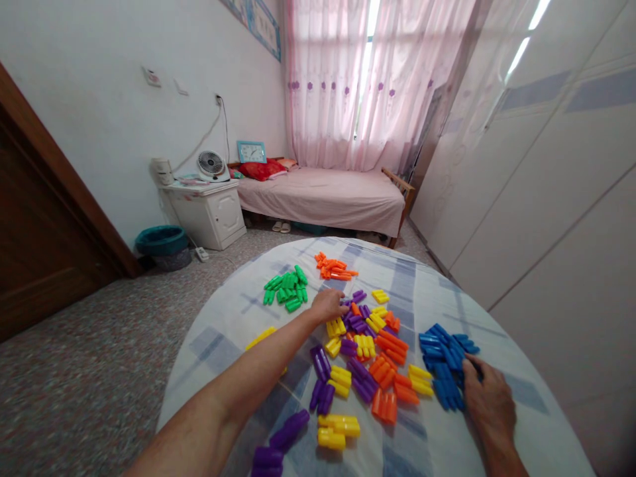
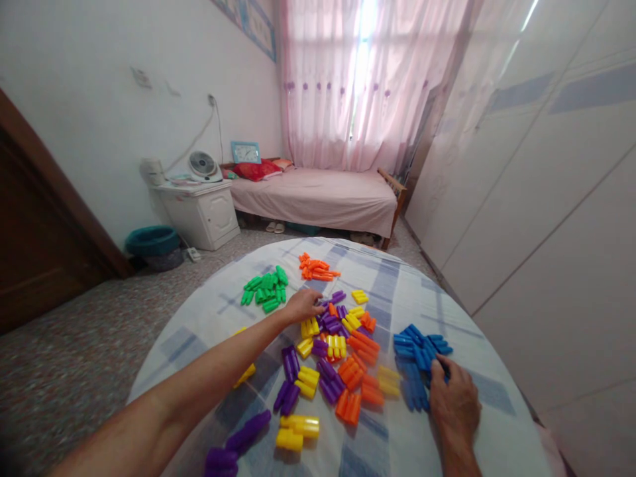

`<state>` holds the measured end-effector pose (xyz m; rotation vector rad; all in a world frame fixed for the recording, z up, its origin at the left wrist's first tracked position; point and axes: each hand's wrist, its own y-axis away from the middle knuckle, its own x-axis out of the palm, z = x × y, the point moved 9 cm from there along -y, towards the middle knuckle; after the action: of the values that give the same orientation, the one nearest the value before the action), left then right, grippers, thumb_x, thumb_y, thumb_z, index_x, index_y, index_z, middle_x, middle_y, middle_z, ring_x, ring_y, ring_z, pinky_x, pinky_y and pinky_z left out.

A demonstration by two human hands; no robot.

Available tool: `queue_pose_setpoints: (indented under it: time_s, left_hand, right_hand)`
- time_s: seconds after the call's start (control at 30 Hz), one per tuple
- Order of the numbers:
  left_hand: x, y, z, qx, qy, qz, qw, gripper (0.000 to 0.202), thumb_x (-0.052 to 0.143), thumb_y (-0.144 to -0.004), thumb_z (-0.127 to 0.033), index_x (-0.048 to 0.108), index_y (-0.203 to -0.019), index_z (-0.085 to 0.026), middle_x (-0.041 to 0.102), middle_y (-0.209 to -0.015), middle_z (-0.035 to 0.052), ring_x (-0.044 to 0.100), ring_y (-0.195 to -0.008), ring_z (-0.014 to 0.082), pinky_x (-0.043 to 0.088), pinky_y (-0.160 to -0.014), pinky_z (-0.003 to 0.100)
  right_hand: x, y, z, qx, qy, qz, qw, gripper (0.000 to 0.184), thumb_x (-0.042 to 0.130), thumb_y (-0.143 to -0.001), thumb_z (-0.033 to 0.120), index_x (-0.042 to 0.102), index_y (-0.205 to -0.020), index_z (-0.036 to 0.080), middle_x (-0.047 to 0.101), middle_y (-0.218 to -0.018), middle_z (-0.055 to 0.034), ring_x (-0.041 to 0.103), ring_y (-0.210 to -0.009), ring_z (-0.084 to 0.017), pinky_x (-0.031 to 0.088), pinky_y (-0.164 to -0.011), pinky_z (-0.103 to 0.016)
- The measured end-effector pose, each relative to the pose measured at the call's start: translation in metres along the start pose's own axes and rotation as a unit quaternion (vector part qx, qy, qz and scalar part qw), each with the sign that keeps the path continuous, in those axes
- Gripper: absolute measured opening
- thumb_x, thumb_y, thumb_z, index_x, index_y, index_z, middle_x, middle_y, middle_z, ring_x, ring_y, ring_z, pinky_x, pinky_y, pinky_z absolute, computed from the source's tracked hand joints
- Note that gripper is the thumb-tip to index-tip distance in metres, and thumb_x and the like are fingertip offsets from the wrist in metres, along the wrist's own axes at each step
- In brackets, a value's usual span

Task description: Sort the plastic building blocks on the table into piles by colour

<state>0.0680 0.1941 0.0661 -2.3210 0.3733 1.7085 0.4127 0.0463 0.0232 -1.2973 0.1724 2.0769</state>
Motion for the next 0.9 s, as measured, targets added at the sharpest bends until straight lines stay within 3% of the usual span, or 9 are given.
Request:
queue_pose_setpoints:
  time_s: [0.23, 0.4, 0.53, 0.63, 0.73, 0.9]
  left_hand:
    - [0.007, -0.010, -0.006, -0.042, 0.035, 0.047, 0.997, 0.019, 0.063, -0.067, -0.028, 0.068, -0.083, -0.018, 0.070, -0.089, 0.0062, 0.064, -0.085, 0.0214, 0.047, -0.068, 0.026]
    - [0.008, -0.006, 0.002, -0.053, 0.074, 0.045, 0.995, 0.039, 0.067, -0.062, -0.027, 0.064, -0.100, -0.018, 0.069, -0.094, 0.0053, 0.063, -0.087, 0.0212, 0.047, -0.069, 0.026]
    - [-0.005, 0.002, 0.015, -0.052, 0.120, 0.017, 0.991, 0.051, 0.064, -0.066, -0.027, 0.057, -0.115, -0.017, 0.068, -0.094, 0.0041, 0.062, -0.084, 0.0188, 0.047, -0.069, 0.025]
    - [-0.024, 0.024, 0.027, -0.040, 0.151, -0.006, 0.988, 0.043, 0.056, -0.073, -0.027, 0.057, -0.115, -0.015, 0.066, -0.094, 0.0036, 0.061, -0.082, 0.0158, 0.047, -0.070, 0.023]
    - [-0.037, 0.063, 0.030, -0.003, 0.173, -0.005, 0.985, 0.039, 0.056, -0.072, -0.024, 0.060, -0.110, -0.016, 0.065, -0.089, 0.0017, 0.060, -0.078, 0.0138, 0.046, -0.069, 0.022]
    - [-0.034, 0.132, 0.005, 0.125, 0.144, 0.041, 0.981, 0.035, 0.056, -0.071, -0.020, 0.063, -0.106, -0.021, 0.061, -0.092, 0.0008, 0.058, -0.081, 0.0140, 0.046, -0.073, 0.023]
  right_hand:
    - [0.000, 0.000, 0.001, -0.009, 0.001, 0.000, 1.000, 0.054, 0.028, -0.084, 0.050, 0.063, -0.111, 0.018, 0.059, -0.113, -0.0140, 0.053, -0.102, -0.030, 0.041, -0.085, -0.040]
    - [-0.001, 0.000, 0.001, -0.019, -0.006, -0.013, 1.000, 0.054, 0.027, -0.084, 0.050, 0.063, -0.109, 0.018, 0.060, -0.112, -0.0137, 0.054, -0.102, -0.029, 0.041, -0.085, -0.040]
    - [0.000, 0.000, 0.000, -0.013, -0.006, -0.009, 1.000, 0.052, 0.029, -0.084, 0.049, 0.063, -0.109, 0.019, 0.060, -0.113, -0.0130, 0.054, -0.102, -0.029, 0.041, -0.086, -0.040]
    - [0.001, 0.000, 0.001, -0.006, -0.002, -0.001, 1.000, 0.052, 0.029, -0.084, 0.048, 0.063, -0.110, 0.019, 0.059, -0.113, -0.0131, 0.053, -0.102, -0.029, 0.041, -0.086, -0.041]
    - [0.000, 0.001, 0.002, 0.001, 0.001, -0.001, 1.000, 0.050, 0.031, -0.084, 0.047, 0.063, -0.111, 0.019, 0.059, -0.115, -0.0127, 0.053, -0.102, -0.029, 0.041, -0.086, -0.041]
    - [-0.001, 0.001, 0.002, 0.011, 0.002, 0.005, 1.000, 0.049, 0.032, -0.084, 0.045, 0.063, -0.112, 0.019, 0.058, -0.117, -0.0127, 0.052, -0.104, -0.029, 0.040, -0.088, -0.042]
